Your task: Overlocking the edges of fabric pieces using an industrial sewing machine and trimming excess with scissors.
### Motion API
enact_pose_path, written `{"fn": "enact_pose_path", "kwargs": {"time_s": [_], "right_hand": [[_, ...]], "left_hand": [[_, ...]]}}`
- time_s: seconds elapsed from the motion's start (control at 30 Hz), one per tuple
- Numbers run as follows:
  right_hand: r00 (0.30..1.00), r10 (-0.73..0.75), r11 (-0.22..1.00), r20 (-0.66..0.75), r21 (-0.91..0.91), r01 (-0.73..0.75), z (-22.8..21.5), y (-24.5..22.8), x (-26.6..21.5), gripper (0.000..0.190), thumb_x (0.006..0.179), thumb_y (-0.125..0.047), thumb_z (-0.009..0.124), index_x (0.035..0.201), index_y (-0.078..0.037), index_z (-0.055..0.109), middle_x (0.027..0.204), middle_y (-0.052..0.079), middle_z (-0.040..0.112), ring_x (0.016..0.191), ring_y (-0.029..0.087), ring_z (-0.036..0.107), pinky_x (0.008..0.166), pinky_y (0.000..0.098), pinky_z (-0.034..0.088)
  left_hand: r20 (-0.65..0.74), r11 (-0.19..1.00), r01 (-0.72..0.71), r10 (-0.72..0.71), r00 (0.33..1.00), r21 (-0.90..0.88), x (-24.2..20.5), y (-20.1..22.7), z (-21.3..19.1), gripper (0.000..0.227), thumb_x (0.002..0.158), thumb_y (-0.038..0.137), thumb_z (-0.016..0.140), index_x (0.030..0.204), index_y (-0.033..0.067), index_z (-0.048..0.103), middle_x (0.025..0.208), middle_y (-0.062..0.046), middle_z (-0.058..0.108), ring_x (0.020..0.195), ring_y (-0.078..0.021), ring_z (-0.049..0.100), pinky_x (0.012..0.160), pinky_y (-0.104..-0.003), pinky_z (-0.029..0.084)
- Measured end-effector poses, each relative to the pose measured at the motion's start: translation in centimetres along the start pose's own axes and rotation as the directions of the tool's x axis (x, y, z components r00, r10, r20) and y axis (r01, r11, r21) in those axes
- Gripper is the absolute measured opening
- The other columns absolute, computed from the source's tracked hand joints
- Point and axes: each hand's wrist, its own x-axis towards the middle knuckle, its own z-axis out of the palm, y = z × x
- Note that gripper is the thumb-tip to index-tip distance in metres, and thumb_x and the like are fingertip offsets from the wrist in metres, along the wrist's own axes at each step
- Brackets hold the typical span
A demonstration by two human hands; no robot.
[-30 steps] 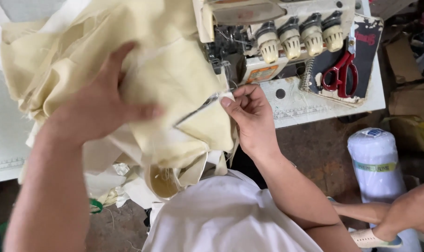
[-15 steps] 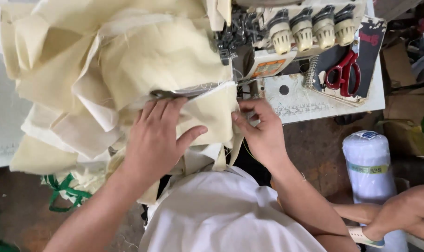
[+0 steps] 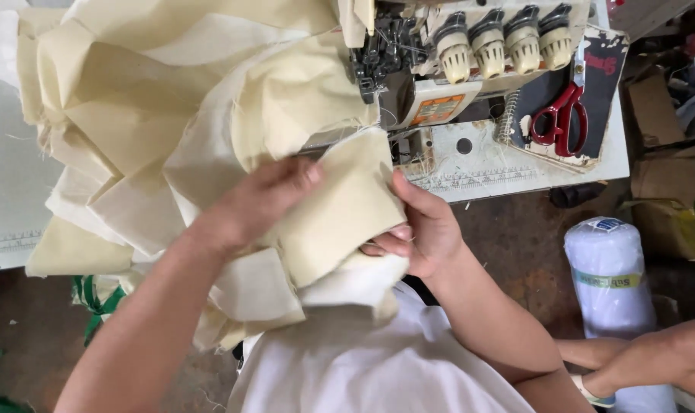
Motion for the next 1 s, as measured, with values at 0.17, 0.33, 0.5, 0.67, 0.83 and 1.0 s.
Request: {"fn": "enact_pose_path", "kwargs": {"time_s": [0.17, 0.33, 0.5, 0.67, 0.83, 1.0], "right_hand": [[0.998, 0.057, 0.998, 0.012, 0.008, -0.057, 0.9, -1.5, -0.1, 0.047, 0.112, -0.034, 0.037, 0.084, -0.004, 0.06, 0.043, -0.004, 0.05, 0.031, 0.01, 0.053, 0.052, 0.0316, 0.051], [0.976, -0.081, 0.956, -0.2, -0.292, 0.019, 2.7, -1.7, -0.2, 0.037, 0.111, -0.025, 0.051, 0.087, 0.002, 0.062, 0.034, 0.002, 0.039, 0.022, 0.016, 0.044, 0.043, 0.0351, 0.052], [0.884, -0.275, 0.878, -0.379, -0.473, 0.071, 6.1, -0.9, 0.8, 0.024, 0.102, -0.016, 0.066, 0.103, 0.007, 0.071, 0.064, 0.012, 0.07, 0.046, 0.022, 0.07, 0.049, 0.0317, 0.06], [0.848, -0.345, 0.833, -0.402, -0.548, 0.079, 1.2, -0.8, 0.5, 0.021, 0.101, -0.012, 0.068, 0.105, 0.009, 0.071, 0.078, 0.018, 0.077, 0.065, 0.028, 0.078, 0.064, 0.0385, 0.066], [0.853, -0.381, 0.813, -0.357, -0.568, 0.125, -1.0, 1.6, 1.6, 0.023, 0.101, -0.008, 0.068, 0.114, 0.01, 0.072, 0.091, 0.023, 0.079, 0.078, 0.03, 0.079, 0.073, 0.0416, 0.067], [0.889, -0.416, 0.752, -0.189, -0.622, 0.219, 1.9, 0.8, 2.3, 0.04, 0.094, 0.0, 0.075, 0.132, -0.003, 0.062, 0.107, 0.011, 0.078, 0.091, 0.016, 0.075, 0.084, 0.0309, 0.063]], "left_hand": [[0.29, 0.915, -0.184, 0.297, 0.91, -0.358, 1.5, -2.1, 3.2, 0.096, 0.088, 0.058, 0.07, 0.152, -0.0091, 0.047, 0.137, -0.037, 0.062, 0.123, -0.0509, 0.064, 0.1, -0.063, 0.054], [0.217, 0.81, 0.018, 0.135, 0.967, -0.586, 1.7, -2.7, 2.3, 0.039, 0.087, 0.022, 0.082, 0.108, -0.0092, 0.074, 0.085, -0.014, 0.074, 0.071, -0.0271, 0.075, 0.059, -0.04, 0.063], [0.155, 0.874, -0.135, 0.231, 0.961, -0.467, 2.7, -5.5, 3.4, 0.039, 0.085, 0.019, 0.087, 0.114, -0.0046, 0.078, 0.092, -0.016, 0.078, 0.083, -0.0236, 0.075, 0.075, -0.039, 0.064], [0.185, 0.965, -0.036, 0.086, 0.979, -0.259, -0.5, -0.7, 0.1, 0.05, 0.089, 0.032, 0.079, 0.119, -0.0076, 0.076, 0.095, -0.016, 0.076, 0.089, -0.0265, 0.072, 0.084, -0.043, 0.061], [0.048, 0.958, -0.193, 0.207, 0.977, -0.211, -3.4, 5.9, -2.8, 0.018, 0.097, 0.018, 0.072, 0.1, 0.0012, 0.079, 0.08, -0.005, 0.071, 0.07, -0.0156, 0.066, 0.067, -0.03, 0.057], [-0.207, 0.651, -0.002, 0.245, 0.947, 0.759, -3.6, 6.5, -3.5, 0.024, 0.099, 0.03, 0.069, 0.117, 0.0151, 0.072, 0.119, -0.002, 0.075, 0.096, -0.04, 0.07, 0.076, -0.058, 0.055]]}}
